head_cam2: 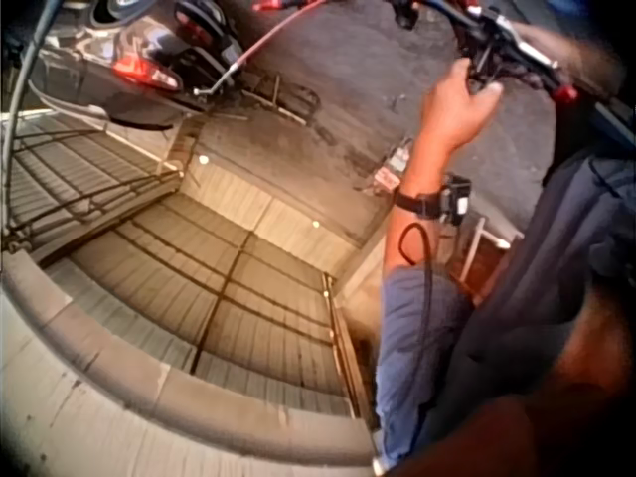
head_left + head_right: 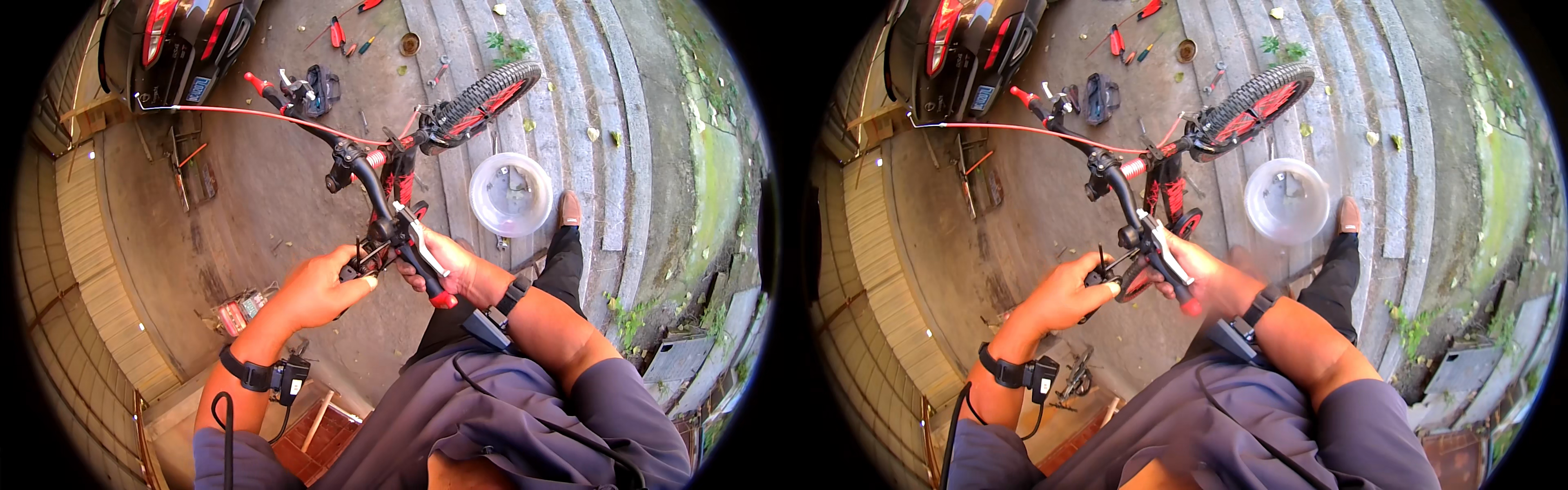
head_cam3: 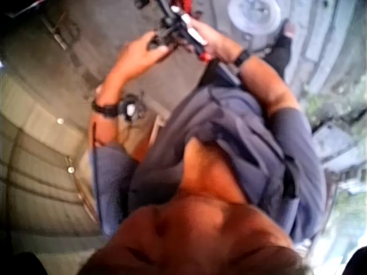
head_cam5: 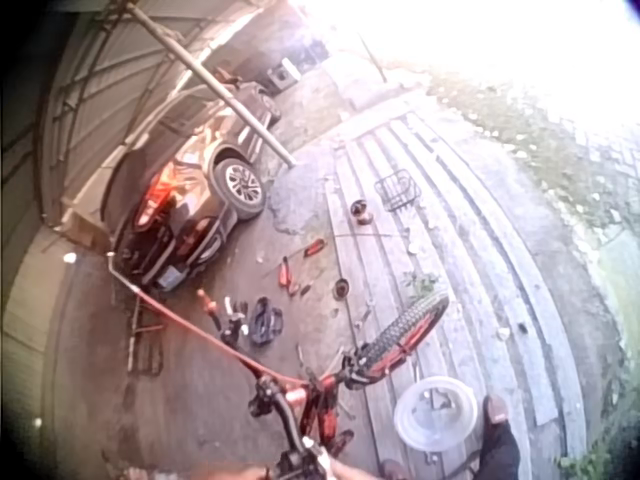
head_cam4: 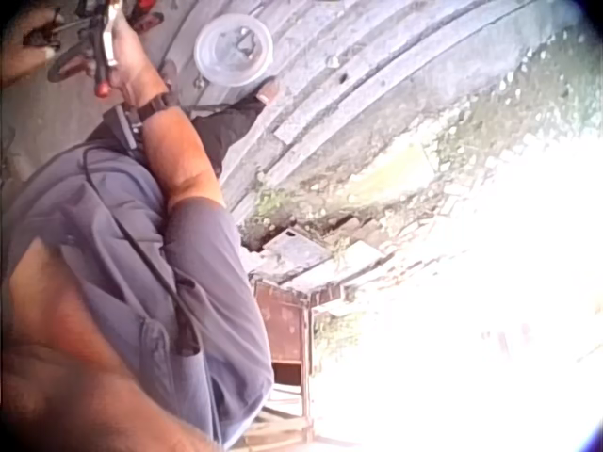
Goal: The person is repairing a bicycle's handlebar controls. They remove a black gear shifter from the handlebar, thread a cable through it, and then reattach the shifter to the handlebar. The person uses a screwdriver to tighten the screws and secure the shifter in place.
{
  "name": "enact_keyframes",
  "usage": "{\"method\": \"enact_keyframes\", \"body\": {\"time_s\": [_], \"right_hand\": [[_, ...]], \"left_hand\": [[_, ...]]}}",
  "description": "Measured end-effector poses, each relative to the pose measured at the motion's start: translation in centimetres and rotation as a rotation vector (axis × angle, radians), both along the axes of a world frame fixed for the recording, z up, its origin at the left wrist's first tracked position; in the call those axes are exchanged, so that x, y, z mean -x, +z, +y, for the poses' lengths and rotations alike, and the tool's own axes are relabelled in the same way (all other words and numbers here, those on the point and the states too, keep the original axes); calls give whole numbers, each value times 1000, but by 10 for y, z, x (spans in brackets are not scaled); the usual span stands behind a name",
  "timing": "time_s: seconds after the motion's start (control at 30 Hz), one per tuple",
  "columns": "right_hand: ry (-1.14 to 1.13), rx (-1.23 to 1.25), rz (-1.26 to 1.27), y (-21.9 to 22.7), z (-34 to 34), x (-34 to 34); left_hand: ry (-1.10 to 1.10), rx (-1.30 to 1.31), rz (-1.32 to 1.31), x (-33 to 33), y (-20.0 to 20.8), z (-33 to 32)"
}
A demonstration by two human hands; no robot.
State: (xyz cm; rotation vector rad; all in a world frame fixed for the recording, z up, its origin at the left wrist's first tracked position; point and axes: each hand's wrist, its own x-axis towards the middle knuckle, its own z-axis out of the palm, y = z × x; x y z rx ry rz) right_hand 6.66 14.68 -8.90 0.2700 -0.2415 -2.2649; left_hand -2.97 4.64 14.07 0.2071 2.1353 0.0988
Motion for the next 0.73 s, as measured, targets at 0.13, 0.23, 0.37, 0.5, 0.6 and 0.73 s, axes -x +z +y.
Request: {"method": "enact_keyframes", "body": {"time_s": [0.13, 0.23, 0.37, 0.5, 0.6, 0.73], "right_hand": [[21, -3, -40, 5, 1, 0], [39, -28, -70, 10, 2, 3], [19, 20, -65, 3, -1, -1], [18, 13, -63, 1, 0, 0], [17, -23, -64, 1, -2, 0], [43, -9, -79, -6, -9, -1]], "left_hand": [[366, -48, -180, -3, -6, -2], [433, -86, -251, 0, -15, -3], [567, -161, -316, -1, -23, -10], [773, -132, -357, -1, -17, 6], [689, -130, -287, -4, -23, 5], [616, -93, -325, 6, -27, 0]]}}
